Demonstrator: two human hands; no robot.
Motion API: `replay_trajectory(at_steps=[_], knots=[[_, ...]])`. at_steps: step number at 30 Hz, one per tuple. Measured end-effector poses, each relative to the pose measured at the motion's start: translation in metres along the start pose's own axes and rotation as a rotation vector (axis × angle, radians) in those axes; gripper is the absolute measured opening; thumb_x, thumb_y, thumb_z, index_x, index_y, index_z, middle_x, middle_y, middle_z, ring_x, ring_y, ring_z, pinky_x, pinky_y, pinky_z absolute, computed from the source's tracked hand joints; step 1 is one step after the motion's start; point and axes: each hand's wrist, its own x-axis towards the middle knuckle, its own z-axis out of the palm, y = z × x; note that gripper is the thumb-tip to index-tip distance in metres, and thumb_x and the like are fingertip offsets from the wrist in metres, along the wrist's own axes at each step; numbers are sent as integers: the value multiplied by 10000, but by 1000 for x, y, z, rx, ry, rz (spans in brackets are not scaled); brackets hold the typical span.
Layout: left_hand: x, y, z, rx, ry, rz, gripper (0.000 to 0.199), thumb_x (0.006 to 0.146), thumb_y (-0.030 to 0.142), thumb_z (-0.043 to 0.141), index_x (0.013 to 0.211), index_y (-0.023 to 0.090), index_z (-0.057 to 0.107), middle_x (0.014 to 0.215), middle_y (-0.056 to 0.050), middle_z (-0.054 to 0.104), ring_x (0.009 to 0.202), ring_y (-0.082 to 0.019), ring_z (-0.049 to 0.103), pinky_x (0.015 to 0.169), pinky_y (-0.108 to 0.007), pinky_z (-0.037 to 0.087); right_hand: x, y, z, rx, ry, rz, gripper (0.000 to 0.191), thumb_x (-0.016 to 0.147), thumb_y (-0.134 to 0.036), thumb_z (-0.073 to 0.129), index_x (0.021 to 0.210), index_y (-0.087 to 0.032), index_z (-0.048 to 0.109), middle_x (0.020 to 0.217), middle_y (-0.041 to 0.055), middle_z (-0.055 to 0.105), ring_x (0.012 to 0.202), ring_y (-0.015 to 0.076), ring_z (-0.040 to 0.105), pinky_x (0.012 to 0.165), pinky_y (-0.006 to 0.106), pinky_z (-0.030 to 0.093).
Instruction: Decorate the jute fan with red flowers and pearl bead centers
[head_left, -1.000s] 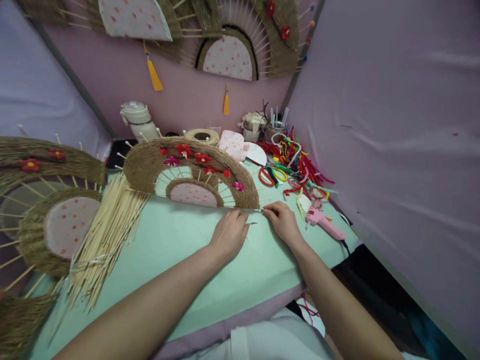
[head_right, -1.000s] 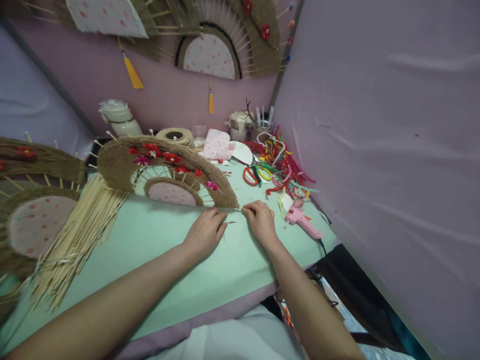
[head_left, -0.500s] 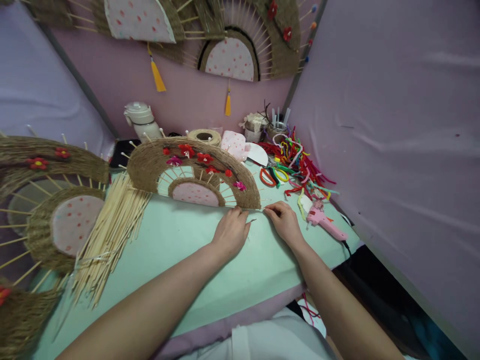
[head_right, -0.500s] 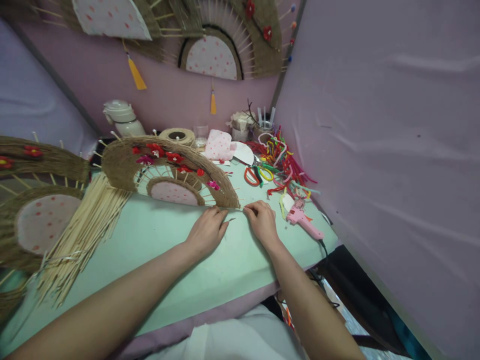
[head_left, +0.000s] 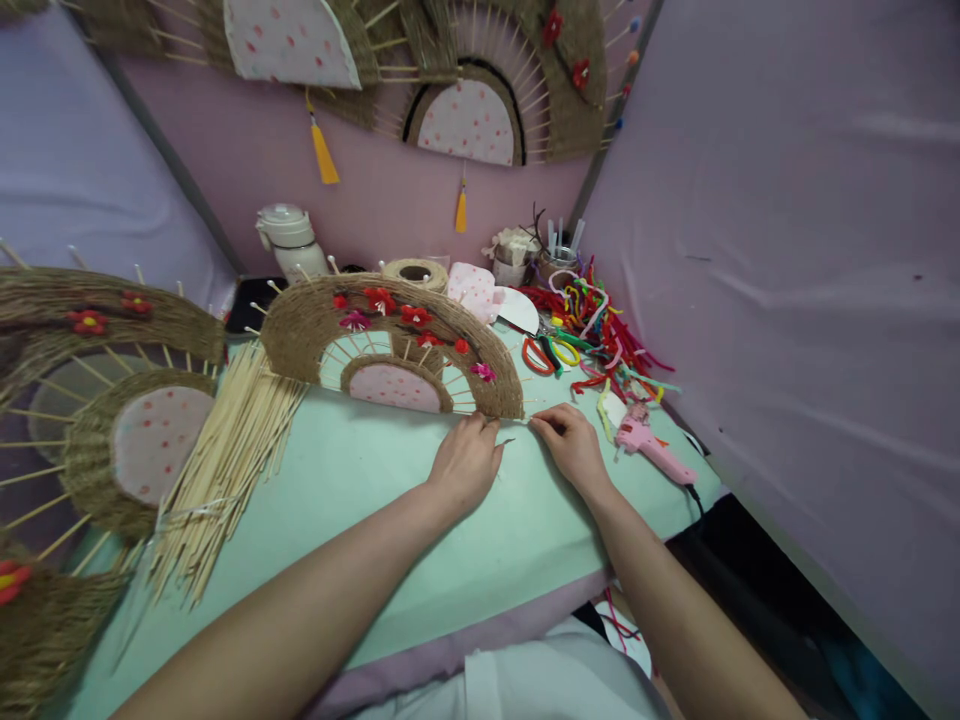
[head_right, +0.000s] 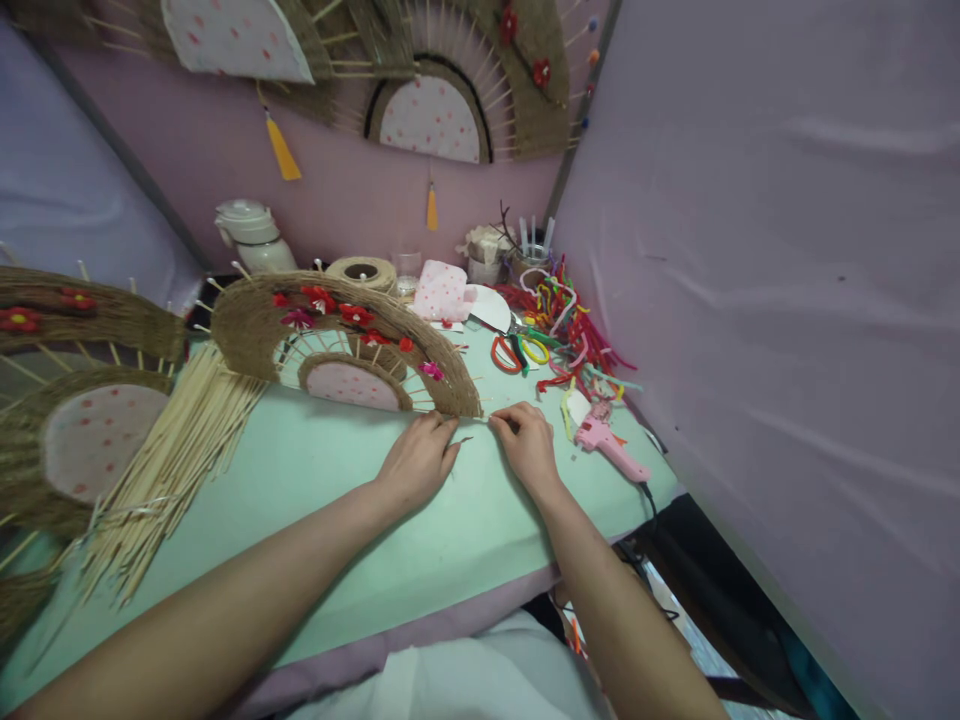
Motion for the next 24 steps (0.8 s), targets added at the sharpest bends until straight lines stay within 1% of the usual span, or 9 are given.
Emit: replay_trajectory(at_steps=[6, 9, 12, 14, 17, 19, 21, 24], knots=[[0, -2, 0, -23, 6, 8, 273, 900, 237, 484, 1112, 116, 609, 1053, -134, 599, 1023, -267, 553, 919, -397, 456, 0, 0, 1, -4, 5, -9, 258, 920, -384, 587, 830, -149, 643, 831, 19, 633, 809, 160, 598, 800, 358, 482], [-3, -4, -1, -57, 28, 23, 241, 902, 223, 479, 1081, 139, 618, 1051, -119, 597, 1021, -252, 548, 923, -389, 459, 0, 1, 1, -7, 8, -10, 264, 921, -392, 584, 834, -150, 645, 838, 22, 637, 816, 162, 599, 802, 358, 482], [-11, -9, -4, -88, 70, 23, 213, 898, 197, 474, 1037, 148, 629, 1004, -102, 587, 993, -240, 550, 909, -377, 470, 0, 2, 1, -10, 9, -15, 269, 918, -399, 585, 827, -153, 646, 834, 21, 638, 822, 165, 598, 812, 364, 477], [-17, -13, -8, -123, 129, 14, 215, 895, 178, 468, 1039, 147, 625, 1001, -98, 573, 979, -230, 553, 902, -370, 477, 0, 3, 1, -12, 8, -18, 272, 917, -403, 586, 823, -154, 646, 831, 21, 637, 817, 164, 595, 813, 364, 473], [-24, -22, -14, -189, 255, -36, 215, 878, 157, 478, 1041, 145, 618, 1059, -106, 542, 984, -217, 561, 898, -364, 489, 0, 3, 1, -13, 9, -19, 275, 916, -405, 584, 824, -154, 648, 830, 24, 637, 814, 164, 592, 812, 363, 469], [-26, -27, -17, -213, 316, -69, 219, 866, 146, 484, 1038, 140, 620, 1103, -118, 531, 1002, -219, 569, 905, -373, 494, 0, 3, 1, -13, 9, -19, 276, 916, -406, 585, 824, -154, 648, 830, 23, 637, 812, 164, 592, 810, 362, 469], [-25, -32, -18, -218, 329, -69, 243, 867, 128, 467, 1056, 132, 621, 1156, -128, 541, 1050, -226, 572, 940, -384, 486, 0, 3, 1, -12, 11, -18, 276, 916, -407, 584, 826, -154, 647, 832, 22, 637, 812, 164, 593, 807, 360, 471], [-22, -38, -17, -201, 300, -31, 289, 883, 103, 417, 1088, 114, 620, 1236, -135, 567, 1144, -229, 556, 1012, -385, 453, 0, 3, 1, -11, 13, -16, 269, 919, -399, 583, 830, -153, 644, 838, 21, 636, 814, 163, 595, 806, 360, 476]])
